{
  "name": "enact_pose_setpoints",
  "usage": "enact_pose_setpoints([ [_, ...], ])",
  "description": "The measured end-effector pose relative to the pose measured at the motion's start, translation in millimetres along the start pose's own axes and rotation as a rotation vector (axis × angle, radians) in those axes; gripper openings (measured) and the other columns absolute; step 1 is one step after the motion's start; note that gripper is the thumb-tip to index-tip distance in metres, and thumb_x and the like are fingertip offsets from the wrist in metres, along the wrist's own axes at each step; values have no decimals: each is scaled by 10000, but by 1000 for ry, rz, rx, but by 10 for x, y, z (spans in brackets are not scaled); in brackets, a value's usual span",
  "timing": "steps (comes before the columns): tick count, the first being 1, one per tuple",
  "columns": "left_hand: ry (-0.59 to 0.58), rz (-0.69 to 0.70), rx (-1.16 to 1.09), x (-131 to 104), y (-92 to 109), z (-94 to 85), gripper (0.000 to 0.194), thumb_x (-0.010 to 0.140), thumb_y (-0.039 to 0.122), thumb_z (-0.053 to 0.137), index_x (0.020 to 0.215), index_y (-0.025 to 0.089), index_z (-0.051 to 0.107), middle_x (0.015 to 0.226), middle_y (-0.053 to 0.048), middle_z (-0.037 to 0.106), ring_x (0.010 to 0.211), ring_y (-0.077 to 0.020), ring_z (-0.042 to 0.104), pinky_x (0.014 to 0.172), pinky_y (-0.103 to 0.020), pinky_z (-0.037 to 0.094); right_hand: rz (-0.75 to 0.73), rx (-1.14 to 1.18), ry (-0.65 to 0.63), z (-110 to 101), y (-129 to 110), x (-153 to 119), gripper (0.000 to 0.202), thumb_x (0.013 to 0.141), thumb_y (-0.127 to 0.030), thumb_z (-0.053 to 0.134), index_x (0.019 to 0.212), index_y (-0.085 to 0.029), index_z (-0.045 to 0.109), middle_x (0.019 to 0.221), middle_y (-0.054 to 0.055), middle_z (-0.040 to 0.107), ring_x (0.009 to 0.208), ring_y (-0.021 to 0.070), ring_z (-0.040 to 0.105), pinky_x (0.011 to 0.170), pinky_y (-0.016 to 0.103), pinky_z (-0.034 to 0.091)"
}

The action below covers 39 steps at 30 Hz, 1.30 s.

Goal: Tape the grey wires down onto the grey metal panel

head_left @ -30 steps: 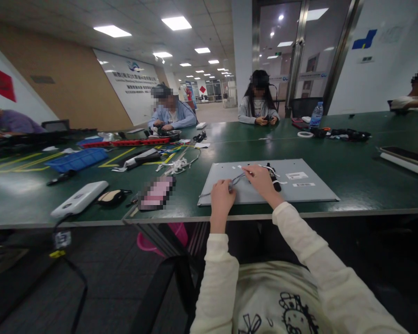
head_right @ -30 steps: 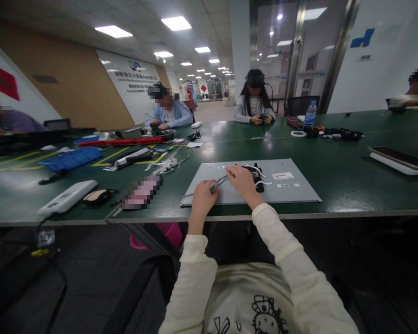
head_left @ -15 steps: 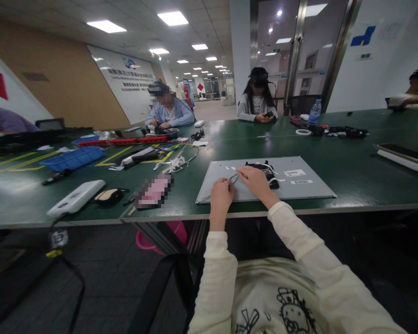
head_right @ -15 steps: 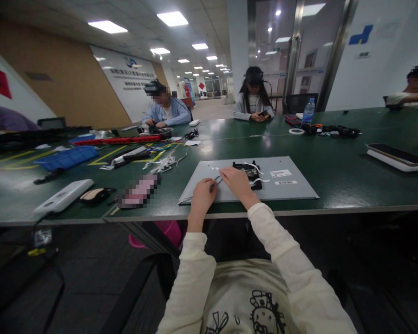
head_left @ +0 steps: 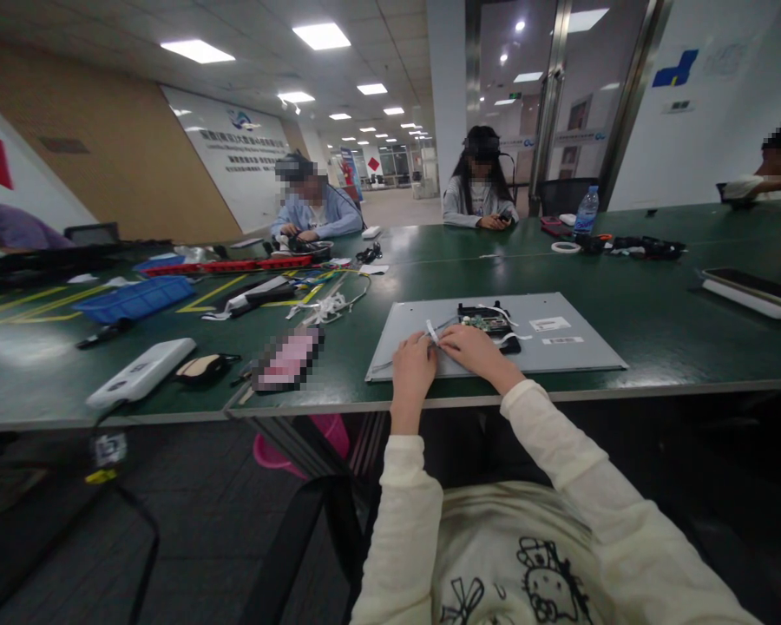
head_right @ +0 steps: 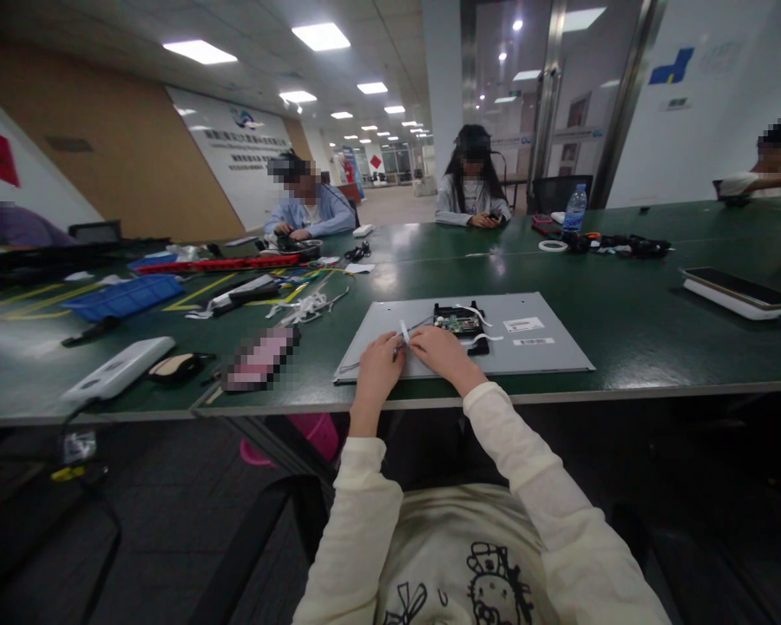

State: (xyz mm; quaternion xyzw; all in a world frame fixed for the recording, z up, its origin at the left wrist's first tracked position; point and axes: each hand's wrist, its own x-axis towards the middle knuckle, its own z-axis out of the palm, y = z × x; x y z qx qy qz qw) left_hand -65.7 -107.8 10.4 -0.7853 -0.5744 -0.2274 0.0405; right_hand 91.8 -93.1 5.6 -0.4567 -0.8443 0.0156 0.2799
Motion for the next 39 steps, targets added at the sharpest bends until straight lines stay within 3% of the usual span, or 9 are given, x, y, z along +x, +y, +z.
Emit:
enact_pose_setpoints([
  [12, -57, 67, 31, -22, 7, 23, 484, 930, 140, 355, 1399, 232, 435, 1337, -80, 578, 1273, -248, 467, 1026, -408, 382, -25, -6, -59, 7, -44, -18, 215, 909, -157, 500, 1034, -123, 671, 1044, 127, 680, 1008, 200, 602, 923, 310, 426],
  [20, -80, 8, 106, 110, 54, 15, 415, 925, 159, 362, 1311, 196, 510, 1247, -112, 629, 1180, -270, 509, 949, -409, 420, -50, 0, -89, -75, -189, -156, 247, 932, -209, 476, 1095, -113, 634, 1096, 133, 644, 1039, 202, 595, 926, 302, 431],
  [30, -104, -112, 114, 249, 69, 73, 347, 940, 231, 367, 1232, 214, 554, 1176, -128, 653, 1179, -303, 483, 916, -471, 434, -10, 14, -33, -42, -207, -324, 343, 947, -277, 475, 1240, -143, 592, 1218, 142, 622, 1225, 243, 521, 1023, 389, 408],
  [39, -132, -111, 154, 271, 116, 97, 318, 947, 261, 359, 1184, 218, 566, 1262, -107, 614, 1226, -307, 452, 927, -511, 415, -12, 29, -22, -58, -229, -447, 354, 952, -266, 457, 1247, -150, 616, 1286, 105, 608, 1286, 246, 484, 1075, 405, 382],
])
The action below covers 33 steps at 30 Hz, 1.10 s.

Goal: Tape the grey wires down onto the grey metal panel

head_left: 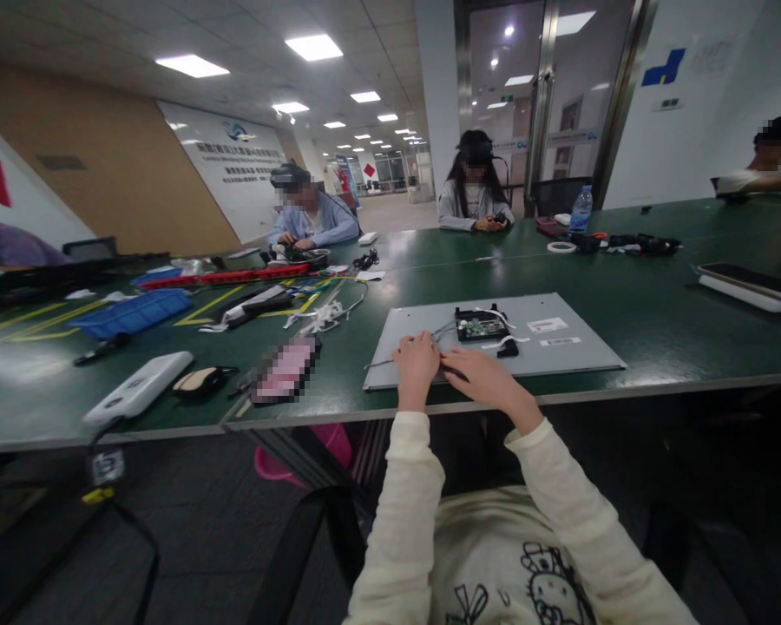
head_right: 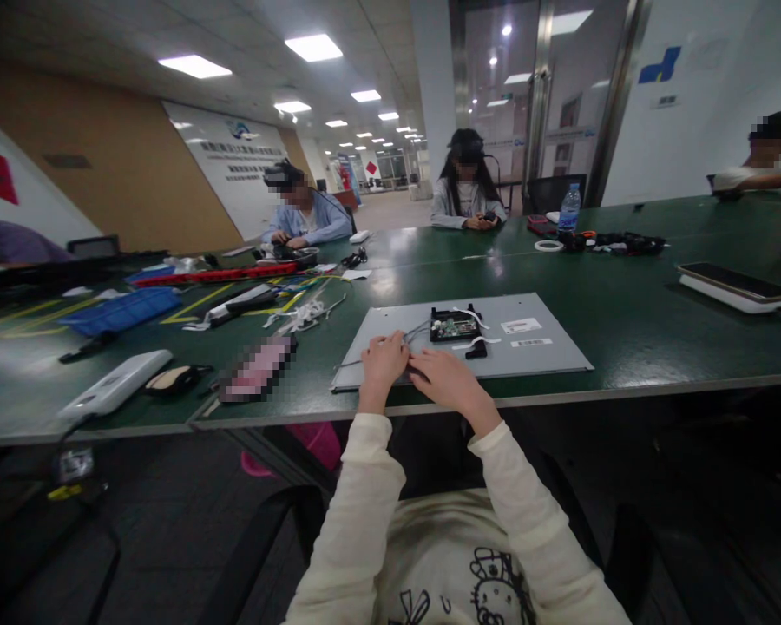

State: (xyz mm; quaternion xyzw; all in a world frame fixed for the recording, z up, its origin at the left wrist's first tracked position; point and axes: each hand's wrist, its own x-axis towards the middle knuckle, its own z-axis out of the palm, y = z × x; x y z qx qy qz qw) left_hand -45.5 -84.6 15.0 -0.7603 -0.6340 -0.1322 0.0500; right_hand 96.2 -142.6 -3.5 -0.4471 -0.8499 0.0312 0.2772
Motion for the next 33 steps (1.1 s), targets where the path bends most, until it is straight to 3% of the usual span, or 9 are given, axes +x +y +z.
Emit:
enact_pose_setpoints([
  [5, 79, 43, 15, -64, -11, 32, 323, 957, 245, 346, 1195, 196, 559, 1299, -107, 594, 1205, -276, 493, 953, -465, 409, 8, 30, 28, -20, -34, -20, 369, 954, -277, 460, 1274, -161, 603, 1306, 103, 596, 1288, 247, 484, 1077, 419, 385],
  [10, 142, 47, 20, -120, -5, 25, 420, 976, 273, 329, 1365, 151, 430, 1431, -140, 474, 1191, -269, 526, 965, -417, 410, -11, 54, 50, -15, -22, -27, 364, 942, -255, 482, 1263, -138, 607, 1299, 111, 601, 1281, 258, 490, 1076, 428, 387],
  [18, 148, 109, 15, -208, 1, 17, 304, 974, 230, 335, 1125, 164, 590, 1262, -114, 607, 1138, -236, 564, 950, -370, 415, -36, 112, 82, 25, 16, -42, 318, 928, -234, 503, 1202, -147, 639, 1255, 109, 628, 1240, 242, 528, 1065, 414, 401],
  [33, 165, 155, 3, -217, -47, 7, 284, 965, 208, 347, 1094, 170, 597, 1207, -113, 622, 1112, -220, 571, 924, -344, 428, -22, 148, 114, -22, -56, -33, 251, 918, -196, 508, 1093, -172, 686, 1163, 99, 662, 1143, 211, 581, 1008, 366, 439],
])
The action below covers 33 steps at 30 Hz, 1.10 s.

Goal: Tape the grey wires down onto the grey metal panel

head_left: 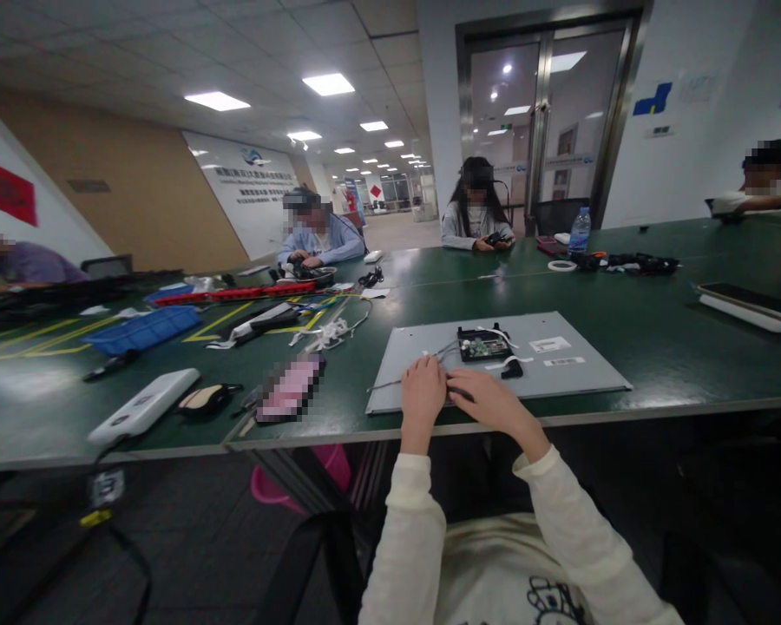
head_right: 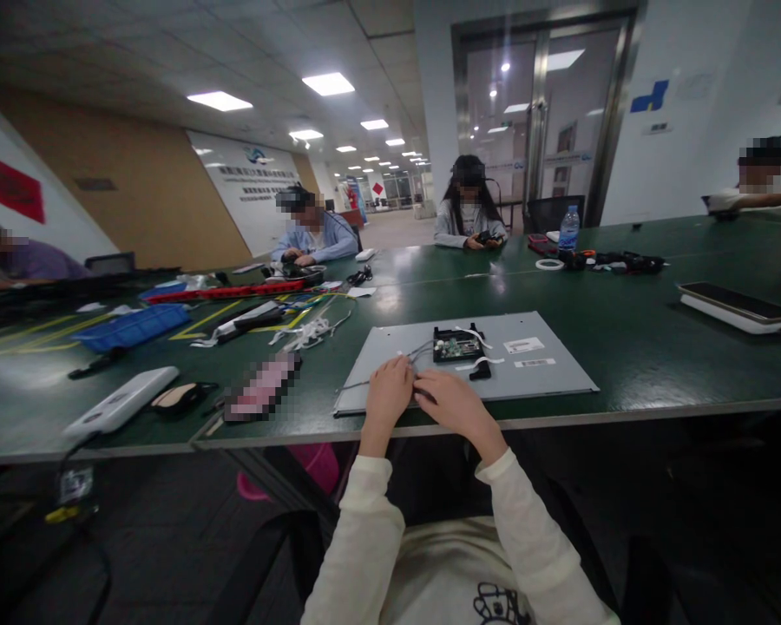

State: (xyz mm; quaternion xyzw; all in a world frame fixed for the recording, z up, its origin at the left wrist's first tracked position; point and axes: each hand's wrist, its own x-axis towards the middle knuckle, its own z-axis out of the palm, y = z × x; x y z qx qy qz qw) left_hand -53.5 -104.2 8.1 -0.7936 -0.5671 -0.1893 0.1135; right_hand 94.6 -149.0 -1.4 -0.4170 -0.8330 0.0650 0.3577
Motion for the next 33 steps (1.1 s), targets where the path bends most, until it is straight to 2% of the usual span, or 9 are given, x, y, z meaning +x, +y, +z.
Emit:
enact_pose_setpoints([
  [10, -3, -1, -5, 7, -6, -4, 294, 963, 203, 355, 1128, 160, 594, 1224, -112, 620, 1144, -222, 558, 955, -343, 414, 5, 16, -17, -35, -30, 13, 232, 909, -173, 517, 1070, -168, 684, 1112, 94, 663, 1100, 196, 587, 977, 337, 443],
  [33, -21, -24, -1, 6, -19, -18, 316, 963, 218, 367, 1192, 170, 578, 1287, -123, 590, 1160, -233, 560, 961, -367, 422, -4, 55, -12, -1, 13, 32, 244, 901, -177, 514, 1062, -164, 697, 1159, 100, 659, 1109, 206, 593, 982, 352, 451],
])
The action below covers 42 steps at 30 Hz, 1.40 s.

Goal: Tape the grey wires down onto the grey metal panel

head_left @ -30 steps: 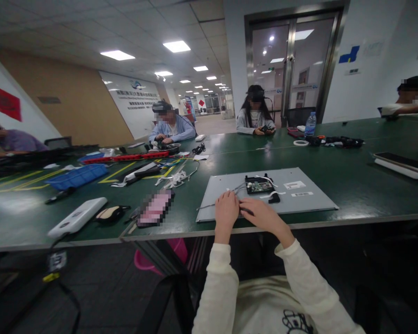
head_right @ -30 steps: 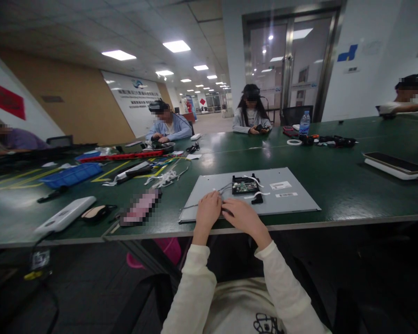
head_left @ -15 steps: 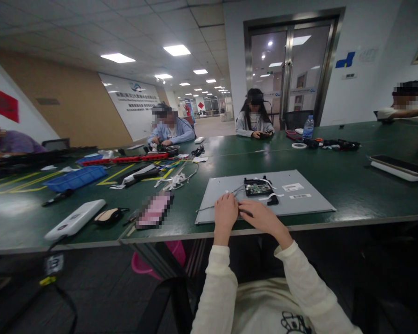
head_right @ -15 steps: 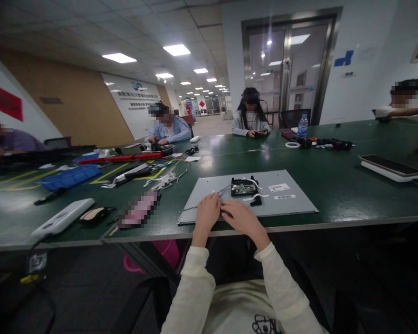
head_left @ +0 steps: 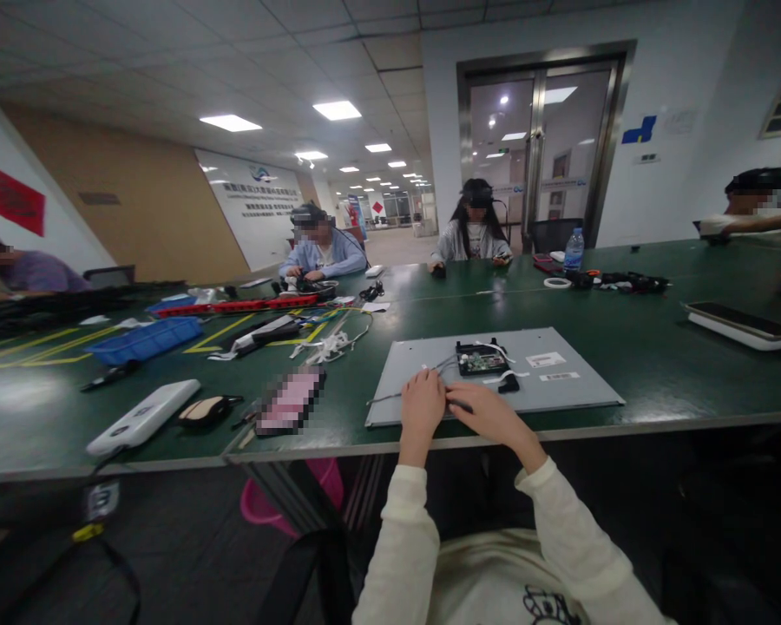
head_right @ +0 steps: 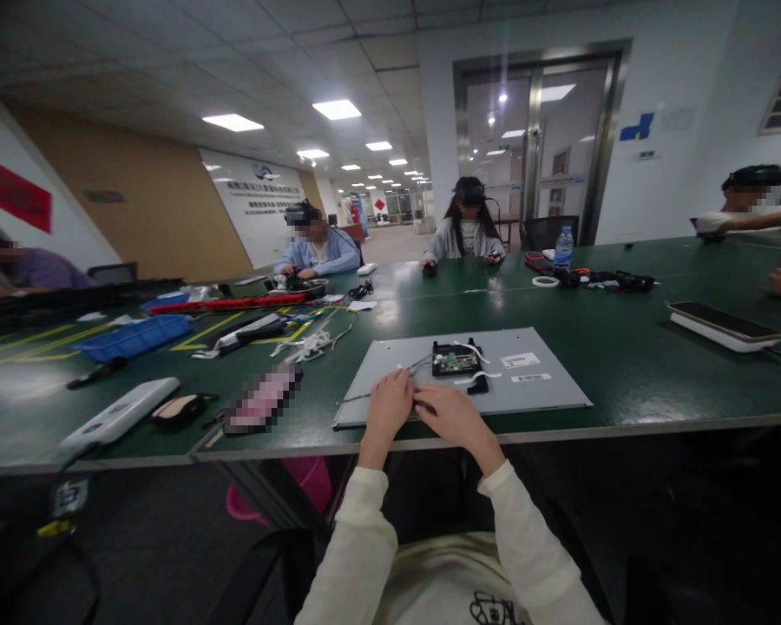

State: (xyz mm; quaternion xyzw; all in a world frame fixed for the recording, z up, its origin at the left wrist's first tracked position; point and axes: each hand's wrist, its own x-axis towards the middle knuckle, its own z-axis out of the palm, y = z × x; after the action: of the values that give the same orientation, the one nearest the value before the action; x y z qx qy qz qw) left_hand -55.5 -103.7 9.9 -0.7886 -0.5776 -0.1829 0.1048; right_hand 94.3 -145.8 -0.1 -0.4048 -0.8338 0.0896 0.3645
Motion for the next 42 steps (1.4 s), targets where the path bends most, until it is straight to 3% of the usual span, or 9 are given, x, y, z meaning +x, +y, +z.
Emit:
enact_pose_setpoints([
  [42, -17, 6, -35, 23, -15, -2, 302, 953, 213, 379, 1174, 190, 584, 1251, -111, 606, 1163, -216, 553, 973, -341, 404, 14, 38, 21, 2, 23, 6, 253, 901, -194, 517, 1077, -184, 698, 1188, 87, 653, 1115, 204, 600, 988, 346, 460],
])
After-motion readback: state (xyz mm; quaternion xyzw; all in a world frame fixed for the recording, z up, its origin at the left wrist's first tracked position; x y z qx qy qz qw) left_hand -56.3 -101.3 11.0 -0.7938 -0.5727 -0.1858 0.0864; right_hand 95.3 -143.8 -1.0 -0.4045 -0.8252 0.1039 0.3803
